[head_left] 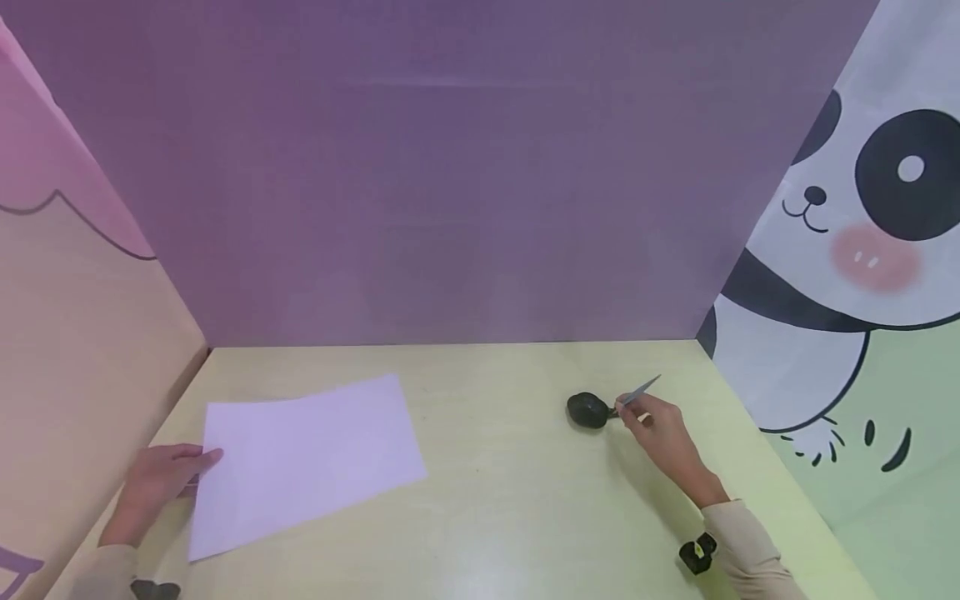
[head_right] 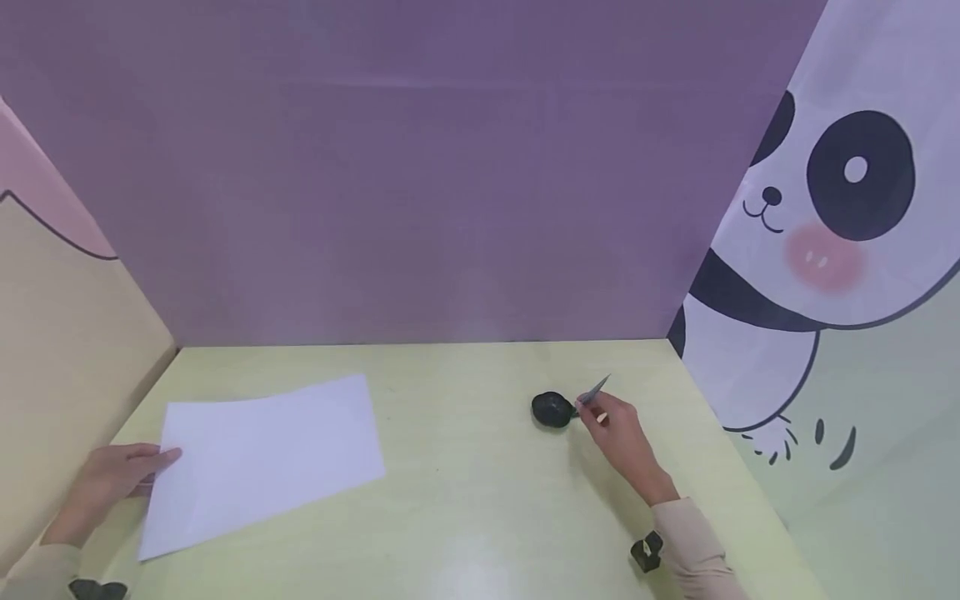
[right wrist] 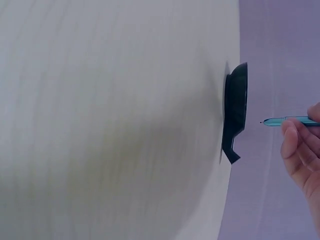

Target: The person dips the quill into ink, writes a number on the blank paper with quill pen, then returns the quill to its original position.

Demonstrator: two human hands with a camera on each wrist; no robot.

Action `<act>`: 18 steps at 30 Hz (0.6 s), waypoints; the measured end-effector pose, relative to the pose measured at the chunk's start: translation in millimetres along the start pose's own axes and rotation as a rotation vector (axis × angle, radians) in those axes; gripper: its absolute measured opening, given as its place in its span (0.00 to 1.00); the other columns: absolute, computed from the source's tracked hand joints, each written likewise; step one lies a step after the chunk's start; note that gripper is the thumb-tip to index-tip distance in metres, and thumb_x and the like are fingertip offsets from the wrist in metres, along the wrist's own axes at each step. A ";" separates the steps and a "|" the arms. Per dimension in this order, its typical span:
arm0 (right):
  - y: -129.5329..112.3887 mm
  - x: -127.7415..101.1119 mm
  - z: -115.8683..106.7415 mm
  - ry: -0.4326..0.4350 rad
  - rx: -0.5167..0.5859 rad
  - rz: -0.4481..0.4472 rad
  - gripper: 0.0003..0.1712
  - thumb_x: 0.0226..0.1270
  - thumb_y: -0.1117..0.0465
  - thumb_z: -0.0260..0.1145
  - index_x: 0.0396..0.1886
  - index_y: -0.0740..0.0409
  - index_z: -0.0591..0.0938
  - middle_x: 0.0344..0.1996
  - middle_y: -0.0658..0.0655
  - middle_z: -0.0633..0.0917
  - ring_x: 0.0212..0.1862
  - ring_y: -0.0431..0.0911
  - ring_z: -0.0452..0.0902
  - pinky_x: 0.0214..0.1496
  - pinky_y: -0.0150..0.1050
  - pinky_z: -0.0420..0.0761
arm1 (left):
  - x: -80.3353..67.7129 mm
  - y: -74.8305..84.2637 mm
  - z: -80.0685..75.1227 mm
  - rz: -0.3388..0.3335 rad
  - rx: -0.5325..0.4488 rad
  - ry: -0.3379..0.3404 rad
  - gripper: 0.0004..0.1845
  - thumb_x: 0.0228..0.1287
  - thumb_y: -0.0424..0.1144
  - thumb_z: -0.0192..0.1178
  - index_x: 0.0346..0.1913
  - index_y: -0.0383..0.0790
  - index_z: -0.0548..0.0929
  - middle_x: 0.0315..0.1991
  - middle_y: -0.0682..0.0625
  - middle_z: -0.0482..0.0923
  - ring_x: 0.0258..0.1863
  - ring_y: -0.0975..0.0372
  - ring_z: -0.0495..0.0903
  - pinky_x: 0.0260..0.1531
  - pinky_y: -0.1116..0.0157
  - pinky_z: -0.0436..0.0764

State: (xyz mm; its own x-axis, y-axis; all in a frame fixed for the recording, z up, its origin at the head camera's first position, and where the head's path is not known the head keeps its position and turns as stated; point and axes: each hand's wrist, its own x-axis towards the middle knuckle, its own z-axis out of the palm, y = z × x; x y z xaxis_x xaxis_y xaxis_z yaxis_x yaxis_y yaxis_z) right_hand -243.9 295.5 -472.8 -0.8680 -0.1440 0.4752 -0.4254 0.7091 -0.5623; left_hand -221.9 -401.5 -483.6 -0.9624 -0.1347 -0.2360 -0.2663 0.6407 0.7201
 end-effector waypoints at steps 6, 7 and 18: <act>-1.9 -2.9 2.6 -0.013 0.151 0.090 0.09 0.76 0.68 0.65 0.48 0.70 0.86 0.33 0.65 0.89 0.31 0.45 0.84 0.25 0.32 0.86 | -2.6 9.1 6.4 -0.019 -0.028 -0.049 0.39 0.76 0.45 0.60 0.65 0.07 0.63 0.40 0.34 0.86 0.36 0.57 0.87 0.32 0.65 0.90; -1.3 -3.2 3.4 -0.015 0.161 0.096 0.09 0.76 0.69 0.65 0.48 0.71 0.85 0.33 0.66 0.88 0.31 0.47 0.84 0.25 0.32 0.86 | -2.9 9.9 7.7 -0.017 -0.030 -0.059 0.38 0.76 0.45 0.60 0.65 0.07 0.63 0.40 0.34 0.86 0.37 0.56 0.87 0.33 0.64 0.90; 1.5 3.4 10.6 -0.010 0.227 0.098 0.09 0.75 0.69 0.66 0.47 0.73 0.86 0.34 0.67 0.89 0.30 0.44 0.86 0.27 0.32 0.88 | -2.2 12.2 14.5 0.024 -0.072 -0.090 0.37 0.76 0.43 0.62 0.66 0.09 0.63 0.42 0.36 0.87 0.39 0.55 0.88 0.36 0.64 0.91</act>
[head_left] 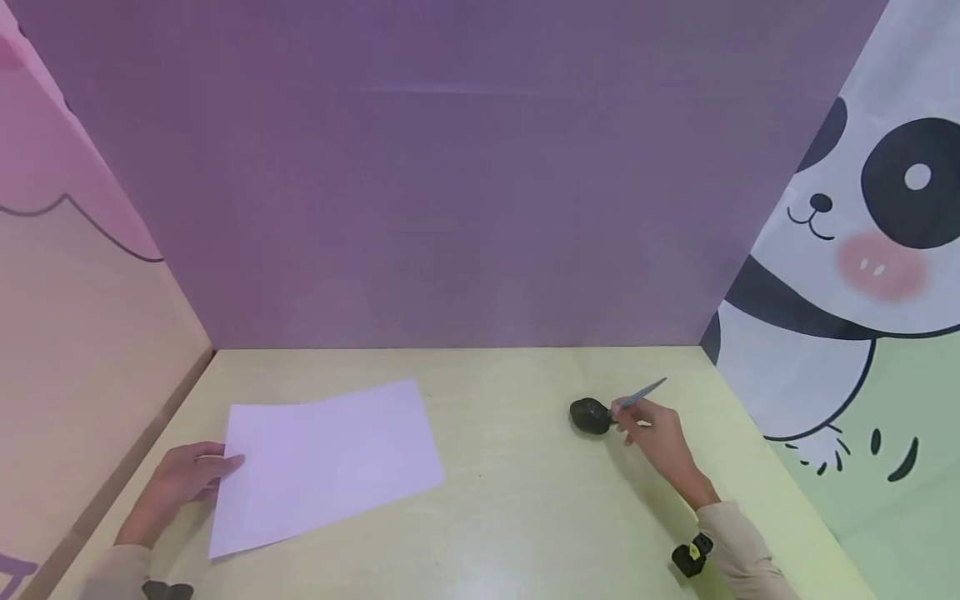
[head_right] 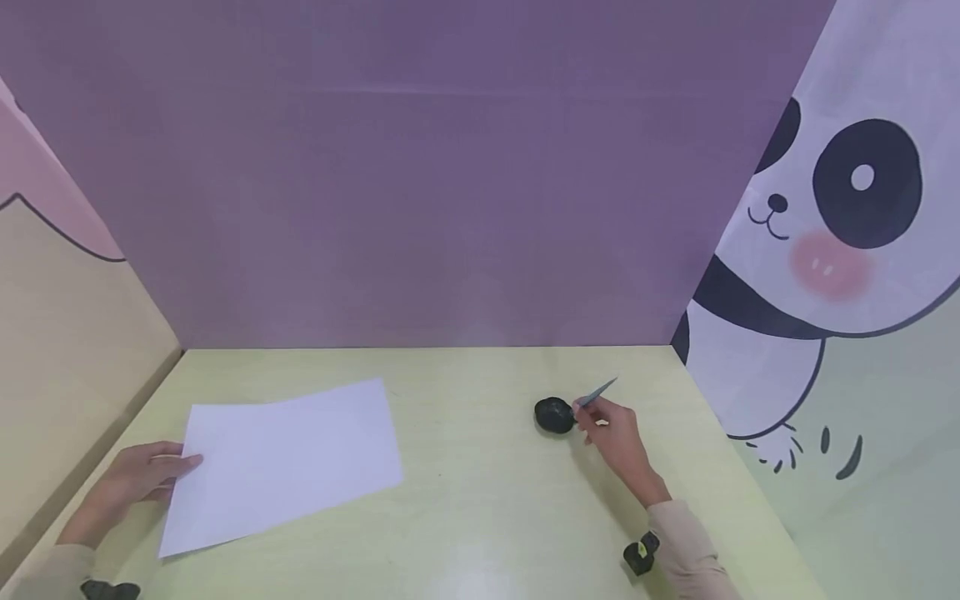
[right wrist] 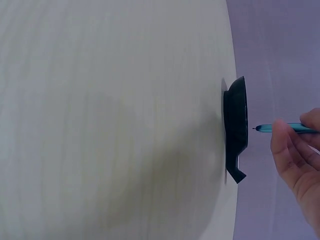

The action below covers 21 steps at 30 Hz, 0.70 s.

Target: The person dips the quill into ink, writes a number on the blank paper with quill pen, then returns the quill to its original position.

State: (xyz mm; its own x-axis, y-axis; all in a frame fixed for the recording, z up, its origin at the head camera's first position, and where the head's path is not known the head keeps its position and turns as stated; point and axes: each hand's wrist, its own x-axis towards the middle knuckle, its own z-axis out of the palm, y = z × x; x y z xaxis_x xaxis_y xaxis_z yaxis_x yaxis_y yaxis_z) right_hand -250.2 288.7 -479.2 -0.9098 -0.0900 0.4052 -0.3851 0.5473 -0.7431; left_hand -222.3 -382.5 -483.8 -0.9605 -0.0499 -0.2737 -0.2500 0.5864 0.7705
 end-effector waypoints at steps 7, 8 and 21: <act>0.1 0.7 3.0 -0.009 0.037 0.017 0.10 0.75 0.68 0.66 0.47 0.73 0.87 0.31 0.66 0.89 0.29 0.47 0.87 0.29 0.33 0.89 | -0.6 3.5 5.5 0.007 0.030 0.009 0.35 0.78 0.45 0.60 0.64 0.11 0.66 0.46 0.32 0.84 0.40 0.53 0.87 0.39 0.59 0.91; -0.4 1.8 3.1 -0.009 0.036 0.022 0.10 0.76 0.68 0.66 0.47 0.72 0.87 0.31 0.66 0.89 0.28 0.47 0.87 0.29 0.33 0.89 | -0.3 4.2 5.7 0.006 0.035 0.009 0.35 0.78 0.45 0.59 0.65 0.11 0.66 0.45 0.34 0.83 0.41 0.53 0.87 0.39 0.58 0.91; 0.1 8.4 5.7 -0.043 -0.022 0.043 0.10 0.73 0.69 0.68 0.46 0.73 0.88 0.27 0.64 0.89 0.25 0.49 0.85 0.29 0.35 0.88 | 1.1 10.1 16.2 0.021 0.021 0.022 0.28 0.78 0.43 0.59 0.57 0.13 0.74 0.38 0.40 0.84 0.38 0.58 0.84 0.37 0.64 0.90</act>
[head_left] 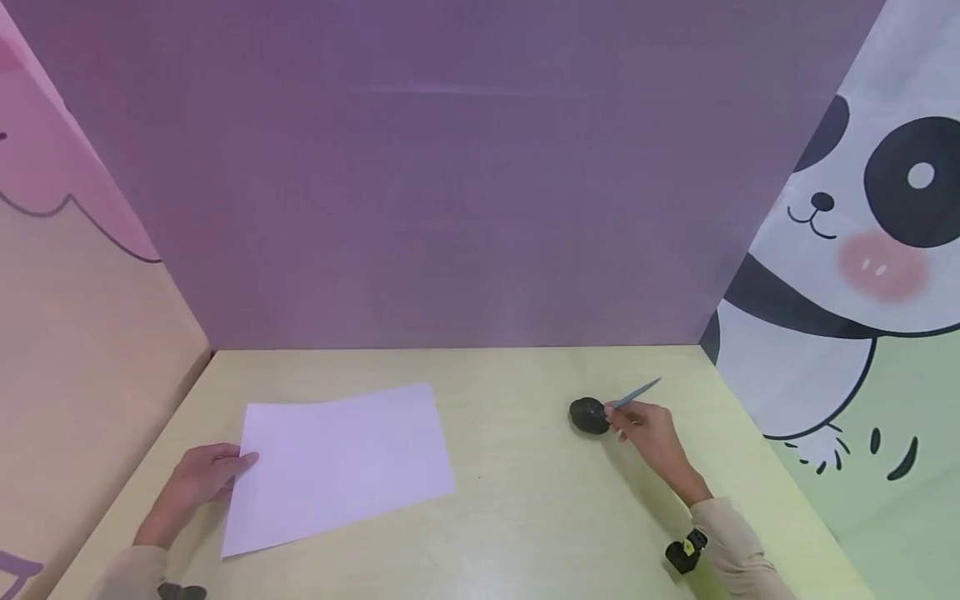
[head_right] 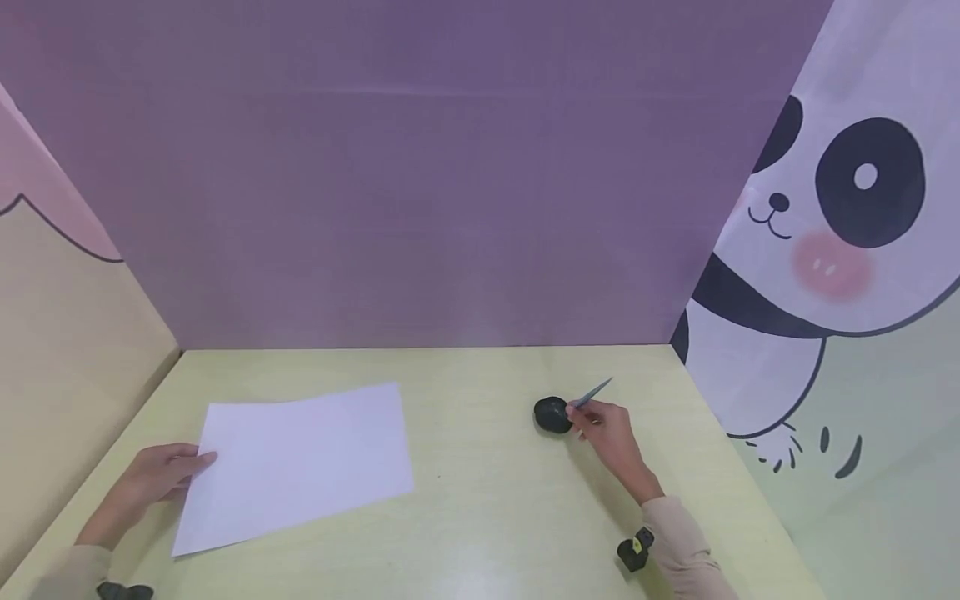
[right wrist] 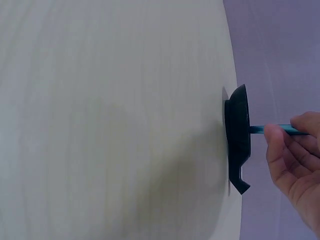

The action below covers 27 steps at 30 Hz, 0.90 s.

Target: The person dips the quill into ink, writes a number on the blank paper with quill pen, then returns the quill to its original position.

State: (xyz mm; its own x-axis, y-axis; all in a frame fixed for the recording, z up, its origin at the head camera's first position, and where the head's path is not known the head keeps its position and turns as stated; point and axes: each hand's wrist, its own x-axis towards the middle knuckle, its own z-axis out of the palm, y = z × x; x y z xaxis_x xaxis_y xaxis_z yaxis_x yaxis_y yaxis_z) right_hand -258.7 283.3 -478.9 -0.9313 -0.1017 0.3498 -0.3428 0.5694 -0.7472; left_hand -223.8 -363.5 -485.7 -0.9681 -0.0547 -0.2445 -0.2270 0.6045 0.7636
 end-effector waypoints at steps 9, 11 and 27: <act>-1.4 3.9 2.4 -0.020 0.025 -0.011 0.10 0.73 0.70 0.68 0.46 0.74 0.88 0.27 0.62 0.89 0.27 0.52 0.86 0.29 0.32 0.87 | 0.7 6.8 6.3 0.018 0.011 -0.007 0.21 0.78 0.42 0.59 0.47 0.19 0.79 0.34 0.47 0.79 0.36 0.60 0.80 0.36 0.63 0.90; -1.5 5.1 3.4 -0.029 0.026 -0.004 0.10 0.73 0.70 0.68 0.46 0.74 0.87 0.28 0.63 0.89 0.28 0.52 0.86 0.29 0.32 0.87 | 0.6 9.1 8.8 0.017 0.012 -0.008 0.20 0.77 0.42 0.59 0.44 0.22 0.79 0.34 0.48 0.78 0.36 0.60 0.79 0.36 0.64 0.89; -9.7 2.7 5.3 -0.028 0.026 0.069 0.10 0.73 0.68 0.69 0.45 0.73 0.88 0.27 0.63 0.89 0.27 0.48 0.84 0.27 0.28 0.83 | -3.1 21.3 26.0 0.025 0.004 -0.024 0.16 0.78 0.40 0.57 0.40 0.25 0.80 0.29 0.51 0.74 0.32 0.60 0.75 0.31 0.67 0.86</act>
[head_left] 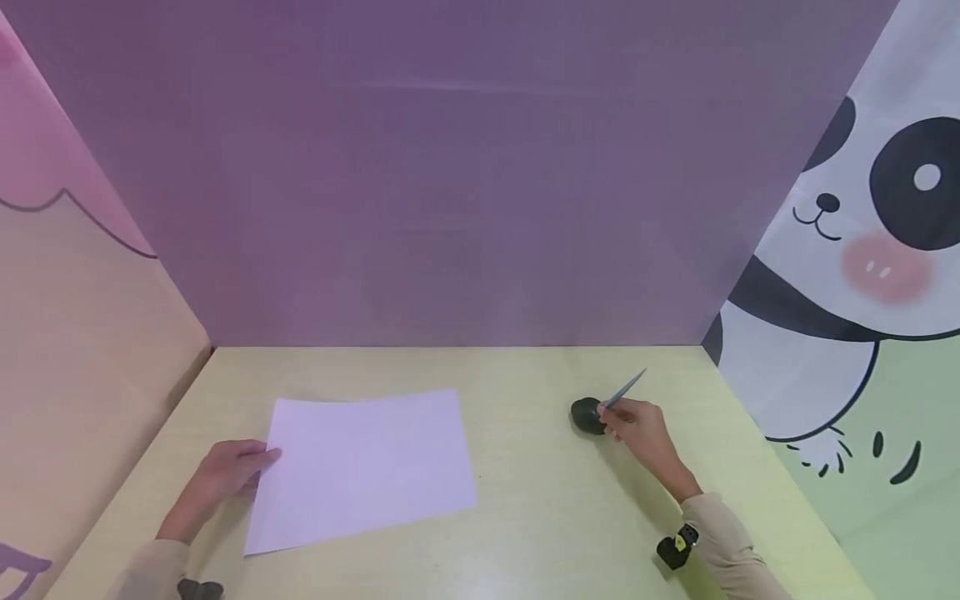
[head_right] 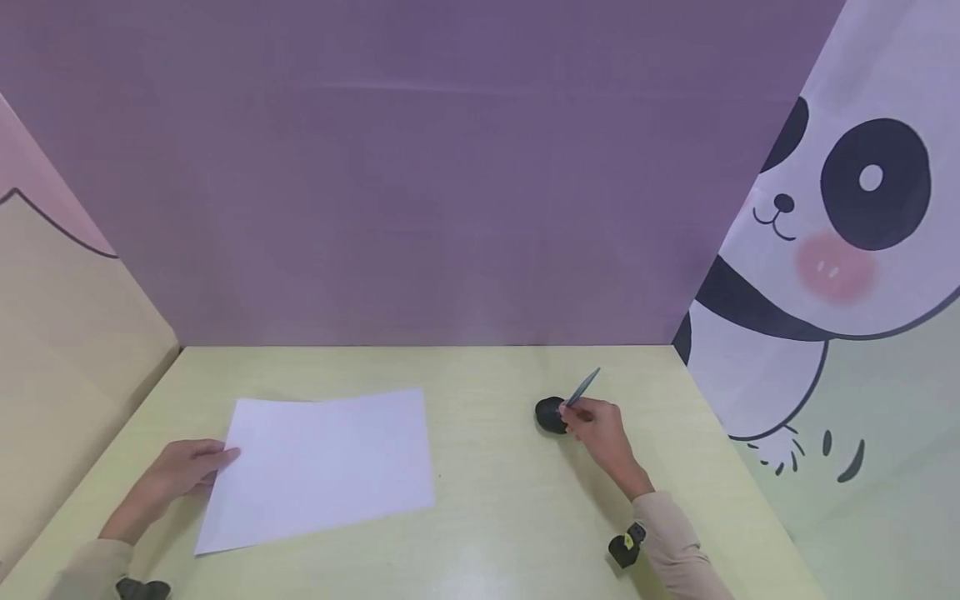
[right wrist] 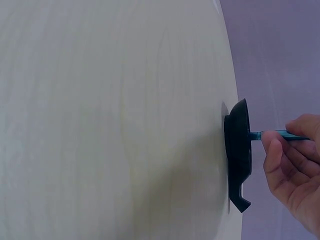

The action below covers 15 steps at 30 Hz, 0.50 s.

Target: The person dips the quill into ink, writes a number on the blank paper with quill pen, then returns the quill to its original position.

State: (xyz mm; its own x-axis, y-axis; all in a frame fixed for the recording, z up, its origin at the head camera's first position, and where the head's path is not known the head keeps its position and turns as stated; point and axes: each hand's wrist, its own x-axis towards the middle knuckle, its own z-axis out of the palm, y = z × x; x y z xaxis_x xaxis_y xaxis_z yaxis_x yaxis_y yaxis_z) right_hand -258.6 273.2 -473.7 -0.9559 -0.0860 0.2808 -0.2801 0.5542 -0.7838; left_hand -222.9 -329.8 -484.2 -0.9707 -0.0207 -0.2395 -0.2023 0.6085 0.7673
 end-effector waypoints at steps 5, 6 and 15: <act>-1.5 -0.6 -0.8 0.003 -0.014 -0.001 0.09 0.73 0.68 0.68 0.45 0.73 0.88 0.26 0.63 0.89 0.26 0.49 0.84 0.27 0.28 0.83 | -0.7 5.8 4.1 0.005 0.027 -0.006 0.18 0.79 0.41 0.56 0.39 0.26 0.80 0.28 0.52 0.75 0.31 0.62 0.75 0.31 0.67 0.85; -1.5 -0.6 -0.9 0.003 -0.021 -0.004 0.09 0.73 0.68 0.68 0.44 0.73 0.88 0.26 0.62 0.88 0.26 0.49 0.83 0.27 0.28 0.82 | -0.8 7.1 4.6 0.004 0.023 -0.009 0.18 0.79 0.41 0.56 0.40 0.25 0.81 0.29 0.52 0.75 0.32 0.62 0.76 0.31 0.67 0.85; 1.9 0.4 0.4 0.012 -0.020 -0.010 0.09 0.74 0.68 0.67 0.43 0.73 0.88 0.23 0.60 0.87 0.26 0.47 0.83 0.26 0.29 0.82 | 3.8 15.7 11.6 0.004 0.000 -0.030 0.28 0.78 0.40 0.57 0.62 0.13 0.72 0.44 0.34 0.83 0.42 0.52 0.85 0.44 0.52 0.91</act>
State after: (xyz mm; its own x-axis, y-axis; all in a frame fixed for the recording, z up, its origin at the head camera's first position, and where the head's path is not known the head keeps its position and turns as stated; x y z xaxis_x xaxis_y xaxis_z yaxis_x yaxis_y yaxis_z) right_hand -259.6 273.8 -475.3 -0.9519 -0.0816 0.2955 -0.2878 0.5700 -0.7696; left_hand -228.3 -311.1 -480.0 -0.9671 0.0060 -0.2543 -0.1983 0.6084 0.7685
